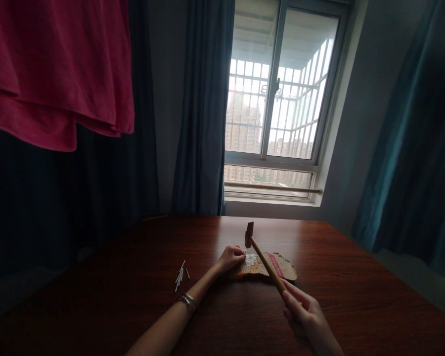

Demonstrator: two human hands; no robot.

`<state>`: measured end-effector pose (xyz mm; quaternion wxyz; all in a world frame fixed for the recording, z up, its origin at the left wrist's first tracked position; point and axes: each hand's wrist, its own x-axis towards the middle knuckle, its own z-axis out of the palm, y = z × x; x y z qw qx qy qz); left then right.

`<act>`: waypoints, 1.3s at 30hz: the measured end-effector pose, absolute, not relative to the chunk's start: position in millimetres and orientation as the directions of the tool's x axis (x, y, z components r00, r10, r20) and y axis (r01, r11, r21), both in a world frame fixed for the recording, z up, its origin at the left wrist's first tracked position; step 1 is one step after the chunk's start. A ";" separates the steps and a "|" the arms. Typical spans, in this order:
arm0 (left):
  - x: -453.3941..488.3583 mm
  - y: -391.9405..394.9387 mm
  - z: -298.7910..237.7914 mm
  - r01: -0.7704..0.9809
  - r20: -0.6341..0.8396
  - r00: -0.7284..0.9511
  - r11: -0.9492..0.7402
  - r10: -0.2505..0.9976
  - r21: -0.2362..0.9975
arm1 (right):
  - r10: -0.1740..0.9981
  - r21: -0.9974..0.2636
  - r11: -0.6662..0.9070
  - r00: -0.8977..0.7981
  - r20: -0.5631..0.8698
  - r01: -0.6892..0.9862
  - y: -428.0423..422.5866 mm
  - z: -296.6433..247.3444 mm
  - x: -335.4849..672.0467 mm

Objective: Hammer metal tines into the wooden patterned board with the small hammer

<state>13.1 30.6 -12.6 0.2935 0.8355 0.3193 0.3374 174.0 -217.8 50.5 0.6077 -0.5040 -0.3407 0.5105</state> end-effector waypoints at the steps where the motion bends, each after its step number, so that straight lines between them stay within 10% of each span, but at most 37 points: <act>1: 13.3 30.1 -12.2 0.338 0.375 0.567 -0.622 0.733 0.706 | 0.961 -0.953 -0.044 0.249 -0.123 -0.298 -218.9 51.2 176.8; 17: 14.1 28.1 -11.3 0.361 0.361 0.545 -0.600 0.757 0.714 | 0.951 -0.947 -0.053 0.272 -0.145 -0.318 -229.4 48.6 193.5; 24: 14.7 34.1 -19.8 0.332 0.376 0.559 -0.615 0.739 0.715 | 0.823 -0.998 0.046 0.568 0.009 -0.051 -233.2 32.2 220.1; 39: 18.4 41.7 -27.3 0.453 0.415 0.340 -0.534 0.844 0.714 | 0.572 -0.833 -0.418 0.817 0.068 0.363 -247.9 -28.6 338.6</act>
